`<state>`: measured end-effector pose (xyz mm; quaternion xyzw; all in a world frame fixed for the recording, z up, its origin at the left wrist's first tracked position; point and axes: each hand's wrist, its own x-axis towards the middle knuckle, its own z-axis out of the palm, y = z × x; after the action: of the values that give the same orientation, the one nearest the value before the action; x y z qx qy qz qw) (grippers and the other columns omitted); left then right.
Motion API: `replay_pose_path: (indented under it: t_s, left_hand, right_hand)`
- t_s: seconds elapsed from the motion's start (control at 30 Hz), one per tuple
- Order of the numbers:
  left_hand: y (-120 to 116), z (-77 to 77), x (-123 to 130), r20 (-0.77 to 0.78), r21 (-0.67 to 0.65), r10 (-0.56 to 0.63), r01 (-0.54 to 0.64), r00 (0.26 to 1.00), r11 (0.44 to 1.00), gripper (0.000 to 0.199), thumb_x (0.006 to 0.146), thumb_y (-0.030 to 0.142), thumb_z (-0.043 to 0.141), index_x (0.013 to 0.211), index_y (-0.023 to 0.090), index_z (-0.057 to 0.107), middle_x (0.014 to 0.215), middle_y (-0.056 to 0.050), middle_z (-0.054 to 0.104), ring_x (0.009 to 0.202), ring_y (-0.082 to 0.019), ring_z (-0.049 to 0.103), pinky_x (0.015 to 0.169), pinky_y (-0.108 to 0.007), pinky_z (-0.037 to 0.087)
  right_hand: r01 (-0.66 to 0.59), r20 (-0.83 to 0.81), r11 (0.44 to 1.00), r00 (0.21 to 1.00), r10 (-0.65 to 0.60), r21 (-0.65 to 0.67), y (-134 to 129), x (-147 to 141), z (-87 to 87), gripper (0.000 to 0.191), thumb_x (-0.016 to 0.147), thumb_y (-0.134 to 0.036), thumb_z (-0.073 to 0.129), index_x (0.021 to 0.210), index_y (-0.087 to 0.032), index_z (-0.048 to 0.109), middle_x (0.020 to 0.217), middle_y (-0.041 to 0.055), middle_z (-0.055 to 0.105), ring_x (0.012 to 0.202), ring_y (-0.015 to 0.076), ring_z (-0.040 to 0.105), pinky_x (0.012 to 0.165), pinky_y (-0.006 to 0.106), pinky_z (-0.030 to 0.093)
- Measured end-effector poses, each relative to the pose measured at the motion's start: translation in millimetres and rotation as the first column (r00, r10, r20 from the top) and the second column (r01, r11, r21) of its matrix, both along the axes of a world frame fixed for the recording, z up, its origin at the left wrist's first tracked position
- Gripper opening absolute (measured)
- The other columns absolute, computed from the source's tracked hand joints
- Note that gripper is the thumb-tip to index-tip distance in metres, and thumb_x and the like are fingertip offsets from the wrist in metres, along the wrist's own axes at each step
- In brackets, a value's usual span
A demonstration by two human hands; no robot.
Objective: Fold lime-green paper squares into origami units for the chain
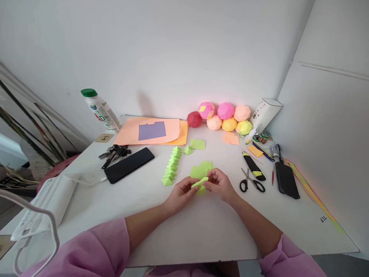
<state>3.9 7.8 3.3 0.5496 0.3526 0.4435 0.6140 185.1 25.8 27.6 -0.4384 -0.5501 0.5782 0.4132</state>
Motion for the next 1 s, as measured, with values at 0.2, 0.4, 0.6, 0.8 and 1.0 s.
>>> replay_pose_path:
  t_s: [0.2,0.4,0.6,0.8,1.0]
  left_hand:
    - [-1.5,3.6,-0.6,-0.084,0.034,-0.046,0.049,0.995,0.998,0.028,0.082,0.039,0.052,0.102,0.022,0.064,0.085,-0.004,0.053,0.076,-0.015,0.051,0.067,-0.027,0.046]
    - [-0.4,2.4,-1.8,-0.219,0.102,-0.023,0.047,0.975,0.994,0.03,0.083,0.039,0.051,0.103,0.022,0.065,0.072,0.0,0.05,0.06,-0.01,0.046,0.058,-0.024,0.041]
    - [-0.1,1.1,-1.7,-0.233,0.104,-0.036,0.062,0.972,0.993,0.027,0.084,0.036,0.05,0.099,0.021,0.067,0.067,0.002,0.043,0.057,-0.009,0.043,0.053,-0.022,0.037]
    - [-0.8,0.6,-1.9,-0.244,0.087,-0.045,0.068,0.969,0.994,0.025,0.084,0.035,0.05,0.092,0.02,0.068,0.065,0.003,0.041,0.056,-0.009,0.041,0.051,-0.021,0.035]
    - [-1.6,2.2,-2.4,-0.254,0.073,-0.045,0.066,0.966,0.995,0.026,0.083,0.037,0.05,0.085,0.018,0.067,0.065,0.003,0.04,0.056,-0.009,0.04,0.051,-0.021,0.035]
  right_hand:
    - [-0.044,0.016,0.999,0.999,0.044,0.021,0.9,0.8,-0.6,0.021,0.067,-0.03,0.071,0.082,-0.016,0.064,0.059,-0.0035,0.053,0.052,0.0086,0.05,0.053,0.024,0.044]
    - [-0.035,0.016,0.999,0.999,0.035,0.024,0.9,0.8,-1.6,0.017,0.068,-0.028,0.071,0.079,-0.017,0.067,0.061,-0.0019,0.056,0.054,0.0091,0.05,0.05,0.022,0.043]
    - [-0.039,0.01,0.999,0.999,0.039,0.022,1.2,0.8,1.0,0.016,0.065,-0.028,0.072,0.075,-0.016,0.068,0.061,-0.001,0.056,0.055,0.0094,0.05,0.049,0.022,0.042]
    - [-0.041,-0.01,0.999,0.999,0.041,0.011,-0.4,-0.1,2.7,0.016,0.064,-0.028,0.073,0.072,-0.016,0.067,0.059,-0.0013,0.056,0.053,0.0095,0.049,0.048,0.022,0.042]
    - [-0.03,-0.036,0.999,0.999,0.029,-0.026,0.0,-0.7,4.0,0.017,0.062,-0.028,0.075,0.071,-0.016,0.065,0.058,-0.0023,0.057,0.05,0.0086,0.049,0.048,0.022,0.042]
